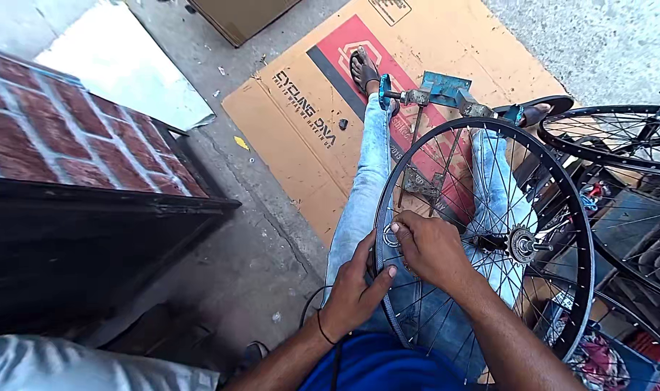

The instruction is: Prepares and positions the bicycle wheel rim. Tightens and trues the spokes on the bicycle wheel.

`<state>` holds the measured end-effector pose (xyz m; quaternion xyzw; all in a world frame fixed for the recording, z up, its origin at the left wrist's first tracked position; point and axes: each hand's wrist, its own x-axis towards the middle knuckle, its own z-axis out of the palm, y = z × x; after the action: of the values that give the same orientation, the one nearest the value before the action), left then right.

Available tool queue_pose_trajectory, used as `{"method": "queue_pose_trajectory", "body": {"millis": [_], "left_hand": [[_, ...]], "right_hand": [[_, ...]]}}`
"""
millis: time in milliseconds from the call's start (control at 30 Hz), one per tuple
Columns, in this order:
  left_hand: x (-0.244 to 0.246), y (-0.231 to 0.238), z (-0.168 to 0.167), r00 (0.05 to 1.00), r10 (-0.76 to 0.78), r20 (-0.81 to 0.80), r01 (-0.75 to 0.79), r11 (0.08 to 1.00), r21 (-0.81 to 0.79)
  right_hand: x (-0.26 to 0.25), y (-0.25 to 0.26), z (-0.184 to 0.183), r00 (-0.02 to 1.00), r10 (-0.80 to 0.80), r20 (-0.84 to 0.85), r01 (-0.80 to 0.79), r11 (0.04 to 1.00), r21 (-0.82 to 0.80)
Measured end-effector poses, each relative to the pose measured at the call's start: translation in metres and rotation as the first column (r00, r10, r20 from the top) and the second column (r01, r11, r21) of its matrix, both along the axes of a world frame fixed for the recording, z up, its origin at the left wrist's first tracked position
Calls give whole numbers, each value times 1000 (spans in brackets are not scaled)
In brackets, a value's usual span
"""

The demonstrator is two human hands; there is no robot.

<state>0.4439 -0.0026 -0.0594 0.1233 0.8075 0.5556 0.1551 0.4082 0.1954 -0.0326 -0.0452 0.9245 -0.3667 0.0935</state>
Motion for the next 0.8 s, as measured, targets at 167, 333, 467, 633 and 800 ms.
{"method": "queue_pose_trajectory", "body": {"millis": [167, 333, 467, 633, 800], "left_hand": [[4, -3, -7, 998, 24, 52, -24, 1000, -7], [2, -4, -4, 999, -3, 50, 2, 1000, 11], [1, -4, -1, 999, -17, 38, 17, 1000, 0], [4, -9, -6, 998, -7, 69, 3, 999, 45], [4, -5, -2, 998, -39, 45, 36, 997, 66]], "right_hand": [[16, 11, -21, 985, 43, -167, -86, 961, -261], [15, -5, -25, 969, -107, -221, 87, 991, -97], [12, -21, -17, 974, -58, -221, 123, 949, 290], [13, 6, 0, 994, 68, 82, -53, 984, -170], [19, 7, -9, 996, -71, -50, 50, 939, -340]]}}
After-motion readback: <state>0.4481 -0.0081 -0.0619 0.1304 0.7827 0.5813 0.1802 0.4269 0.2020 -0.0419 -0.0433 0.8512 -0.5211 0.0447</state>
